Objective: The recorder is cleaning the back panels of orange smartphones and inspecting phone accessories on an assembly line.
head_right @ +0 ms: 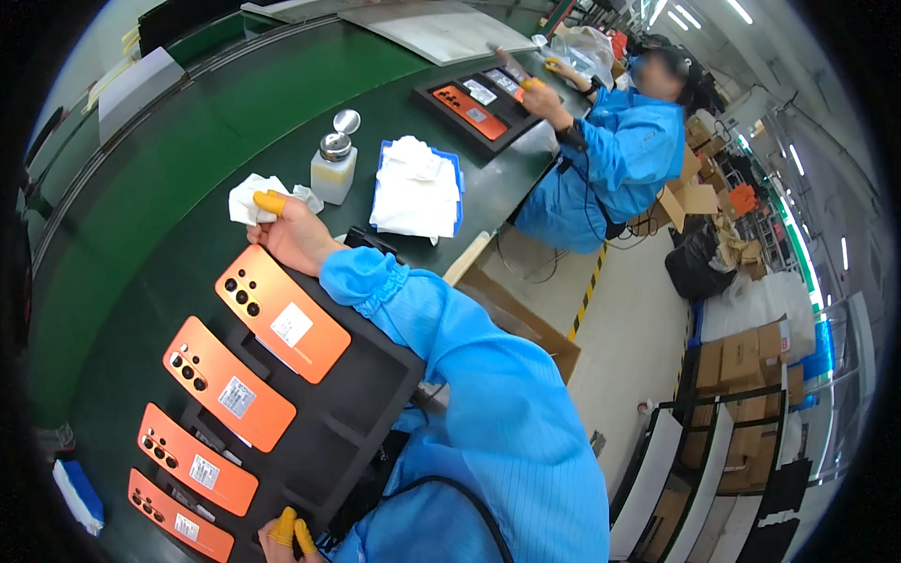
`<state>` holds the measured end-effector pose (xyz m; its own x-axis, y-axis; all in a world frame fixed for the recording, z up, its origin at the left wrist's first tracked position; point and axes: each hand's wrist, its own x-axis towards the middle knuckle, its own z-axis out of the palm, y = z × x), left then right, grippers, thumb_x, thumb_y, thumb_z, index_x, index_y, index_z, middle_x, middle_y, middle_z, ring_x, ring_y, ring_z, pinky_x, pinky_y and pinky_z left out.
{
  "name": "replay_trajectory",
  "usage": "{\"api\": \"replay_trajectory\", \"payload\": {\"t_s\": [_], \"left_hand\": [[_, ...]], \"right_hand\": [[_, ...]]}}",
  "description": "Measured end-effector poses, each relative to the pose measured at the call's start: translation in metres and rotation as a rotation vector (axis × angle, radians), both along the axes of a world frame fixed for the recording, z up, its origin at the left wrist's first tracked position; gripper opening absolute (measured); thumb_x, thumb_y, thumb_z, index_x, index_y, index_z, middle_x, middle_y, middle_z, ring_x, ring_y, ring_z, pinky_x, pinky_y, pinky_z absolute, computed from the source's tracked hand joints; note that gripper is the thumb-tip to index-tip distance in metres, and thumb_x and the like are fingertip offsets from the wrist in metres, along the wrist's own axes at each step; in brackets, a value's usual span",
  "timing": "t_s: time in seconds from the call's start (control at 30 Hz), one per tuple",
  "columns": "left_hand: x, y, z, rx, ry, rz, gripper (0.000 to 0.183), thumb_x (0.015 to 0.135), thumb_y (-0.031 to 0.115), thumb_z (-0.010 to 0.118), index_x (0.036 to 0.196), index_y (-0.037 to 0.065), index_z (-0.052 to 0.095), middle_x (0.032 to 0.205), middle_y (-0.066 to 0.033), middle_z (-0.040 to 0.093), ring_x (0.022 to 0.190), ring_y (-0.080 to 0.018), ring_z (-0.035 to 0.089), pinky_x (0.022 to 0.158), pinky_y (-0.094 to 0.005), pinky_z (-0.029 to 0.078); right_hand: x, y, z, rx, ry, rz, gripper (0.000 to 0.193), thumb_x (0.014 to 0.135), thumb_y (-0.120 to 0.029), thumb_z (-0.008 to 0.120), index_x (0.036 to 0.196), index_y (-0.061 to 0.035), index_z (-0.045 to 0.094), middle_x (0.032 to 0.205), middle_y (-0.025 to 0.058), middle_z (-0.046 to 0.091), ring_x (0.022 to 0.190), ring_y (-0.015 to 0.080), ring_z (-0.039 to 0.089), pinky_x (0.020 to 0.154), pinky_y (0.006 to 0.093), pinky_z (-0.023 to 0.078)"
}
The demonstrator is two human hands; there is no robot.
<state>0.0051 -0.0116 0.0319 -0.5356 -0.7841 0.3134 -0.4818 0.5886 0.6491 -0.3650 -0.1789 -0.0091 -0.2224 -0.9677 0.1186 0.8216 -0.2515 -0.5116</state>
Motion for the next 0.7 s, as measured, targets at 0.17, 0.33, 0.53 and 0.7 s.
{"api": "replay_trajectory", "payload": {"t_s": [0.17,0.33,0.53,0.7], "left_hand": [[-0.002,-0.002,-0.012,-0.262,-0.064,0.001,0.02,0.08,0.006,0.07,0.098,-0.002,0.068,0.081,-0.01,0.066,0.067,-0.0246,0.058,0.059,-0.0333,0.048],[-0.005,-0.003,-0.016,-0.474,-0.074,0.089,0.022,0.08,0.003,0.068,0.101,-0.005,0.066,0.073,-0.0133,0.064,0.056,-0.0252,0.055,0.053,-0.0351,0.045],[-0.003,0.002,-0.009,-0.411,-0.155,0.16,0.02,0.082,0.003,0.066,0.1,-0.007,0.065,0.067,-0.0147,0.061,0.045,-0.0259,0.044,0.045,-0.0365,0.035],[0.029,0.017,-0.04,-0.466,-0.241,0.294,0.021,0.083,0.009,0.061,0.096,-0.008,0.064,0.073,-0.0167,0.063,0.058,-0.0332,0.054,0.057,-0.0398,0.044]], "right_hand": [[-0.002,0.004,0.001,0.01,0.055,-0.003,0.022,0.087,-0.022,0.06,0.102,-0.0068,0.055,0.091,0.0062,0.058,0.074,0.0165,0.049,0.069,0.031,0.039],[0.002,0.001,0.002,0.005,0.061,0.037,0.022,0.088,-0.022,0.058,0.105,-0.0081,0.055,0.092,0.0058,0.058,0.075,0.0165,0.05,0.07,0.032,0.04],[-0.003,-0.002,-0.012,-0.027,0.005,0.085,0.022,0.089,-0.022,0.057,0.106,-0.0074,0.055,0.101,0.007,0.061,0.08,0.0175,0.055,0.073,0.0321,0.042],[0.003,0.001,0.0,0.076,0.054,-0.039,0.029,0.092,-0.025,0.052,0.111,-0.0046,0.056,0.101,0.0094,0.062,0.087,0.0209,0.058,0.08,0.0361,0.047]]}}
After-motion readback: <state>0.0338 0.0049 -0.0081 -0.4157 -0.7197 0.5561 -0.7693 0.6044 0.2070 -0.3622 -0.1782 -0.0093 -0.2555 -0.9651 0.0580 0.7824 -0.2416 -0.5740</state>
